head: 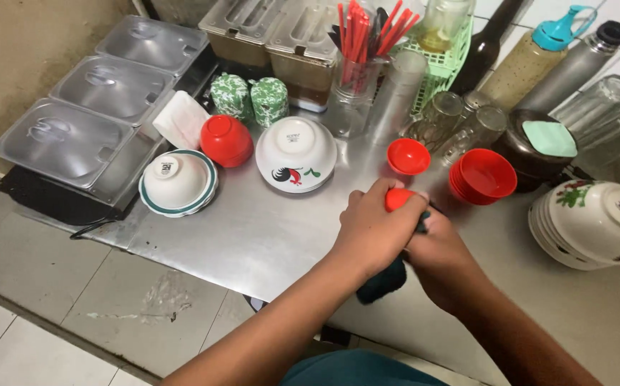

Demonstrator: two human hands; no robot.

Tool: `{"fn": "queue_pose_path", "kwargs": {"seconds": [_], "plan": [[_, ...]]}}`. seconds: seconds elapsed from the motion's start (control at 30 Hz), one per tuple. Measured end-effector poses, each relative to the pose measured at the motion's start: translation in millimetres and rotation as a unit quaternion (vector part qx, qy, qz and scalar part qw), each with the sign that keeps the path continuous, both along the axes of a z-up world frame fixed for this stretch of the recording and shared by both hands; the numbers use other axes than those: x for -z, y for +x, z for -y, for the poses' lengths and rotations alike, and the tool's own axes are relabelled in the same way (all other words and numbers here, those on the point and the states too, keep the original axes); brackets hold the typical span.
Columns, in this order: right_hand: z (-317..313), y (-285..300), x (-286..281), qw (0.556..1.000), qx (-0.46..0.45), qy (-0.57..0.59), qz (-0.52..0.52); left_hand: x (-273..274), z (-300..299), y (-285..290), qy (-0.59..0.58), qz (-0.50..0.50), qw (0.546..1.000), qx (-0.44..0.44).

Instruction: Wiping small plastic bowls with a cloth at a counter.

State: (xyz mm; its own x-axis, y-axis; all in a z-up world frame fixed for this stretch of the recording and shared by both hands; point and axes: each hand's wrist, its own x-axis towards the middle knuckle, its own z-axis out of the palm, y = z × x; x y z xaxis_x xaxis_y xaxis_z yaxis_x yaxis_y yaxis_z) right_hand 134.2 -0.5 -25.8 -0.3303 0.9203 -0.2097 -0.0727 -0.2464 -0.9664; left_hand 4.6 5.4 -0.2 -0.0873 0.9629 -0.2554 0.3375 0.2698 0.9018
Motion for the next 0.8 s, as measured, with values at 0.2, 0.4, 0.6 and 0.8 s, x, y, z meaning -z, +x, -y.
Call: {"fn": "queue_pose_path", "kwargs": {"seconds": [0.2, 0.4, 0.6, 0.8], "plan": [[-3.5, 2.0, -8.4, 0.959, 0.005, -0.221, -0.18, -2.2, 6.1, -6.6, 0.037, 0.072, 0.996, -0.03], [3.2, 15.9, -2.0, 0.941, 0.054, -0.196, -0.269, 15.9, -5.5, -6.6, 0.067, 0.172, 0.982, -0.037], [-5.7, 54.0, 0.3, 0.992, 0.063, -0.047, -0.097, 14.0, -13.3, -15.9, 0.074, 0.283, 0.956, -0.025], [0.9, 65.4, -42.2, 0.95, 0.079, -0.041, -0.3, -22.3, -21.7, -37.5, -0.03, 0.372, 0.924, -0.08]]}}
